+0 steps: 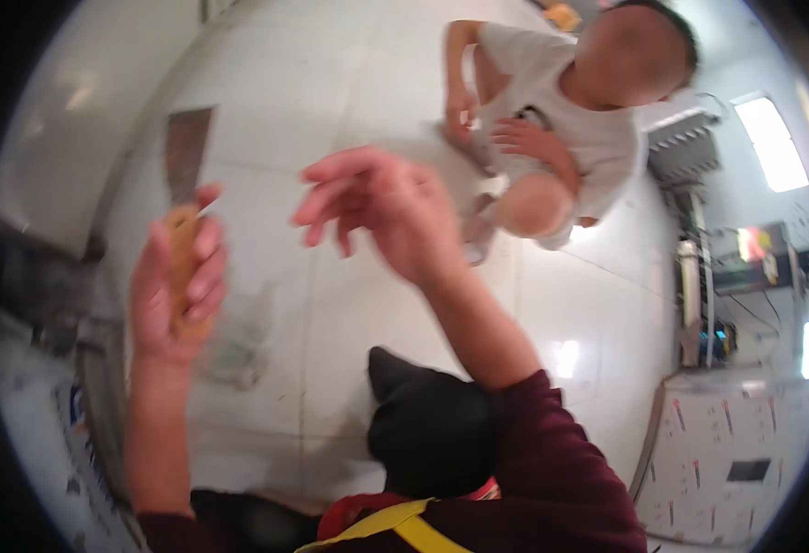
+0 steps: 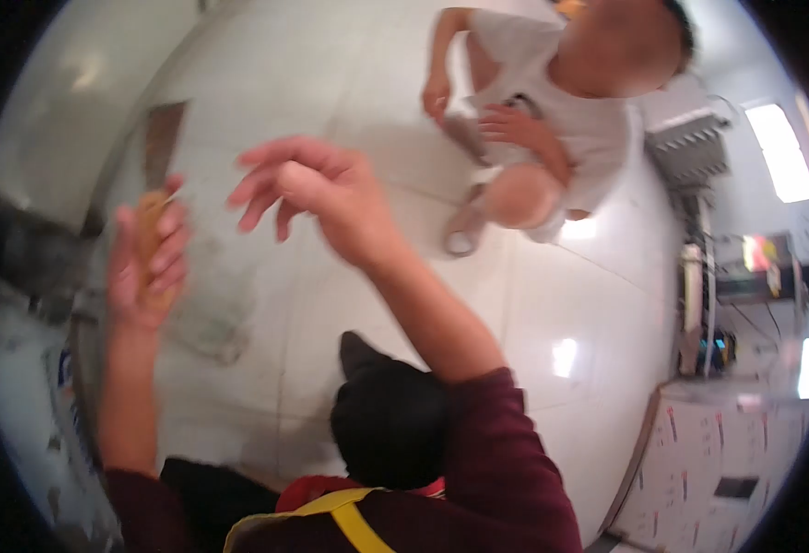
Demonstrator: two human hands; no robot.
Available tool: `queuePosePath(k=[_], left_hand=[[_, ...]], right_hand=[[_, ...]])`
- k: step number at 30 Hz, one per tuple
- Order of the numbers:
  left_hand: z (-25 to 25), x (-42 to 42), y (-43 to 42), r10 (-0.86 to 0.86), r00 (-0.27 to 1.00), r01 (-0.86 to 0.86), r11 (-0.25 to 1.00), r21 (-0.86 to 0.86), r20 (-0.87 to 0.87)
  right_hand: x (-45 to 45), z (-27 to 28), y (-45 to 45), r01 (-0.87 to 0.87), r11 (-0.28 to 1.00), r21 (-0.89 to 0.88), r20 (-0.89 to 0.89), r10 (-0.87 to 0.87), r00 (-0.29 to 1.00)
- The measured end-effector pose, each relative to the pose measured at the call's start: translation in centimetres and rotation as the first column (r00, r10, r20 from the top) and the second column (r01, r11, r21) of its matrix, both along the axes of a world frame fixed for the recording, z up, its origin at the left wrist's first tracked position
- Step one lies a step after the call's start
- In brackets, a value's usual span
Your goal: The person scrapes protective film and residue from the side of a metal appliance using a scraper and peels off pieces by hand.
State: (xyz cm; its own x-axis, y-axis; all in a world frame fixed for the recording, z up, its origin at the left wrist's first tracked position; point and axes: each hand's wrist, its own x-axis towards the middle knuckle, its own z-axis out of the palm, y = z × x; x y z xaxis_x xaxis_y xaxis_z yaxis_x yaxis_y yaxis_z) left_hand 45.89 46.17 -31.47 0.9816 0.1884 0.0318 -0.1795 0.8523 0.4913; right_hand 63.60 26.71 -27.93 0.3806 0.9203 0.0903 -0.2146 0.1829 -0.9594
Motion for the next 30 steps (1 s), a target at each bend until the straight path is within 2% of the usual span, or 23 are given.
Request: queuePosePath(k=[1, 3, 6, 10, 11, 14, 16, 17, 18, 20, 21, 23, 24, 25, 26, 28, 29, 30], left_hand=[[0.9, 0.5, -0.5, -0.005, 1.000, 0.005, 0.999, 0.047, 0.003], [1.7, 0.5, -0.9, 0.012, 0.999, -0.006, 0.994, 0.110, -0.049], [1.8, 0.9, -0.7, 0.072, 0.997, -0.061, 0.975, 0.215, -0.042], [1.8, 0.3, -0.7, 0.087, 0.994, -0.066, 0.964, 0.257, -0.072], [2.1, 0.7, -0.8, 0.112, 0.992, -0.090, 0.952, 0.291, -0.060], [2.0, 0.8, -0.4, 0.056, 0.941, 0.060, 0.943, 0.327, -0.333], [0.5, 0.3, 0.1, 0.009, 0.930, 0.140, 0.916, 0.375, -0.369], [0.0, -0.2, 0.3, -0.014, 0.922, 0.180, 0.899, 0.398, -0.386], [-0.3, -0.6, 0.1, 0.098, 0.893, 0.146, 0.860, 0.489, -0.439], [-1.1, -3.5, 1.2, 0.148, 0.784, 0.365, 0.676, 0.640, -0.603], [-3.8, -5.1, 1.2, 0.240, 0.815, 0.327, 0.561, 0.760, -0.527], [-5.5, -10.1, 1.3, 0.320, 0.786, 0.402, 0.383, 0.831, -0.528], [-7.1, -13.0, 1.4, 0.371, 0.792, 0.407, 0.271, 0.872, -0.485], [-10.0, -15.8, 1.9, 0.412, 0.799, 0.413, 0.151, 0.898, -0.437], [-10.9, -18.6, 2.0, 0.442, 0.808, 0.421, 0.030, 0.907, -0.390], [-11.3, -24.1, 2.2, 0.557, 0.705, 0.504, 0.042, 0.863, -0.439], [-11.4, -27.2, 2.3, 0.605, 0.649, 0.545, 0.054, 0.837, -0.462], [-11.5, -30.2, 2.1, 0.674, 0.556, 0.568, 0.120, 0.815, -0.486]], right_hand=[[-0.2, 0.1, 0.2, 0.062, 0.998, 0.029, 0.032, -0.063, 0.998], [-1.9, 1.5, 0.6, 0.056, 0.997, 0.059, 0.149, -0.064, 0.987], [-3.2, 3.5, 0.8, 0.153, 0.980, 0.130, 0.198, -0.177, 0.964], [-4.3, 4.1, 0.4, -0.047, 0.982, 0.181, 0.131, 0.023, 0.991], [-4.4, 4.4, 0.1, 0.030, 0.996, 0.083, 0.103, -0.038, 0.994], [-3.5, 3.1, 1.3, 0.019, 0.997, 0.078, 0.195, -0.034, 0.980], [-5.3, 5.7, 1.7, -0.056, 0.974, 0.221, 0.040, 0.048, 0.998], [-5.5, 5.8, 2.1, -0.013, 0.982, 0.188, 0.036, 0.006, 0.999], [-5.4, 6.1, 2.3, 0.042, 0.990, 0.133, 0.063, -0.050, 0.997], [-6.5, 6.9, 2.5, 0.104, 0.994, 0.010, 0.146, -0.105, 0.984], [-7.3, 6.9, 2.4, 0.104, 0.993, -0.059, 0.198, -0.091, 0.976], [-8.8, 6.1, 2.6, 0.010, 0.976, -0.216, 0.314, 0.060, 0.948], [-9.4, 5.5, 2.6, -0.085, 0.954, -0.289, 0.414, 0.205, 0.887], [-9.2, 3.4, 3.1, -0.185, 0.927, -0.326, 0.557, 0.347, 0.754], [-9.6, 3.1, 2.8, -0.218, 0.880, -0.423, 0.669, 0.465, 0.580], [-10.5, 2.5, 3.0, -0.370, 0.774, -0.513, 0.732, 0.620, 0.283], [-11.0, 2.3, 3.1, -0.386, 0.727, -0.567, 0.694, 0.675, 0.252], [-11.4, 2.2, 3.2, -0.398, 0.677, -0.619, 0.652, 0.725, 0.220]])
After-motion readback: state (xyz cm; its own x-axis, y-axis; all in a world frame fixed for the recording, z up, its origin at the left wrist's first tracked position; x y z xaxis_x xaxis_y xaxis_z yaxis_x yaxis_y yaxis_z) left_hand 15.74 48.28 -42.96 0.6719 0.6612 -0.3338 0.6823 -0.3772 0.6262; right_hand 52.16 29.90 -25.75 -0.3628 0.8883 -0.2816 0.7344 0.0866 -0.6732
